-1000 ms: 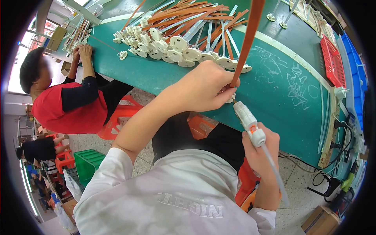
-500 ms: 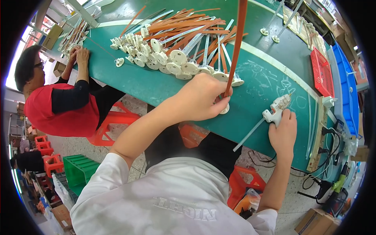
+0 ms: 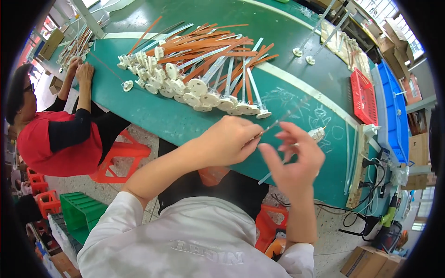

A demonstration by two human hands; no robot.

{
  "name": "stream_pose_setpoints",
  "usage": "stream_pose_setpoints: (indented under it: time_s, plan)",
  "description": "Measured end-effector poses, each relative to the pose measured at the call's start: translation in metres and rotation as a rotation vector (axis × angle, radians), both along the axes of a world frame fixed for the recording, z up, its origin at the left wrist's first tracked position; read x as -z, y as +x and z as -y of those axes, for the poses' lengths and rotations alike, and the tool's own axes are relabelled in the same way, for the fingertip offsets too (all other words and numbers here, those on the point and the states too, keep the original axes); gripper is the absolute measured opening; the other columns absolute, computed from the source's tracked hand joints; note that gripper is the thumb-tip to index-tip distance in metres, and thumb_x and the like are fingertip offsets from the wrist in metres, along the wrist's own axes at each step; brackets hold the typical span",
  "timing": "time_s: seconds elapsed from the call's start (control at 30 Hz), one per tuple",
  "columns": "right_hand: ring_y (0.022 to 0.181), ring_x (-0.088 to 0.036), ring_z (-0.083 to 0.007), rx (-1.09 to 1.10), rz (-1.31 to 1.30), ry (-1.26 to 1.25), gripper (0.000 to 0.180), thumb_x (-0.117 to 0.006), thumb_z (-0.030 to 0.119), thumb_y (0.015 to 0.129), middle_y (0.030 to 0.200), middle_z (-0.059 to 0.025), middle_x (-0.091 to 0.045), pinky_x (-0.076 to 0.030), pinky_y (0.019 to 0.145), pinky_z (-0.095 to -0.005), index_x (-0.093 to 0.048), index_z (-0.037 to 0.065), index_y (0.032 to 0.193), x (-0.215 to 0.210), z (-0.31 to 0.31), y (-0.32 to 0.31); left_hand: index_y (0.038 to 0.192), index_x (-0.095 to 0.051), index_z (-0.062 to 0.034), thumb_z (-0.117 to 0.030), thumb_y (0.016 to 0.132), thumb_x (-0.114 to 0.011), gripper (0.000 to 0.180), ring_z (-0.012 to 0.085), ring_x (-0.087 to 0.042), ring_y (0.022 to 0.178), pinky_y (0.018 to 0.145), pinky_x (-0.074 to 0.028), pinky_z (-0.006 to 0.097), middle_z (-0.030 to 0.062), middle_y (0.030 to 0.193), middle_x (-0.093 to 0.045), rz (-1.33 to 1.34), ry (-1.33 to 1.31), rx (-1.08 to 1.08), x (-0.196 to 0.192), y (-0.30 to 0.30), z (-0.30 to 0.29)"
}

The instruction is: Glueing LED strips and supports to circular plastic bases using a hot glue gun.

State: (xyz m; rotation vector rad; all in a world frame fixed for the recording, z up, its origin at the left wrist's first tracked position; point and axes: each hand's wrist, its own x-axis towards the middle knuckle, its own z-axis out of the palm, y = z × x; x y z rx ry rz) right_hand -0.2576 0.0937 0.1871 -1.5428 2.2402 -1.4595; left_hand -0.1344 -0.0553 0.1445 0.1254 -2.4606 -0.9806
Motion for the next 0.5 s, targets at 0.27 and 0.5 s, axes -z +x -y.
stream_pose_setpoints:
  time_s: [0.27,0.5]
  plan:
    - [0.063,-0.069,-0.0168,0.037,-0.171,-0.059,0.012,-0.078,0.002,0.081,0.084,-0.013,-0.073,-0.054,0.056,-0.0263,-0.073,-0.003,0.091,0.006,0.015,-0.002,0.093,-0.068,-0.0046,-0.009,0.077,-0.078,0.019,0.0317,-0.069,0.072,0.063,-0.058,0.04,0.0112,0.085,-0.07,-0.154,-0.079,-0.201,0.003,0.017,-0.017]
    - [0.062,-0.062,-0.0081,0.321,-0.07,0.075,0.014,-0.067,0.012,0.096,0.076,-0.0041,-0.069,-0.049,0.055,-0.0234,-0.071,-0.002,0.096,-0.041,0.052,-0.109,0.078,-0.066,-0.0063,-0.005,0.068,-0.081,0.018,0.0221,-0.062,0.055,0.048,-0.046,0.032,0.0044,0.07,-0.066,-0.324,-0.236,-0.394,0.059,0.075,0.025]
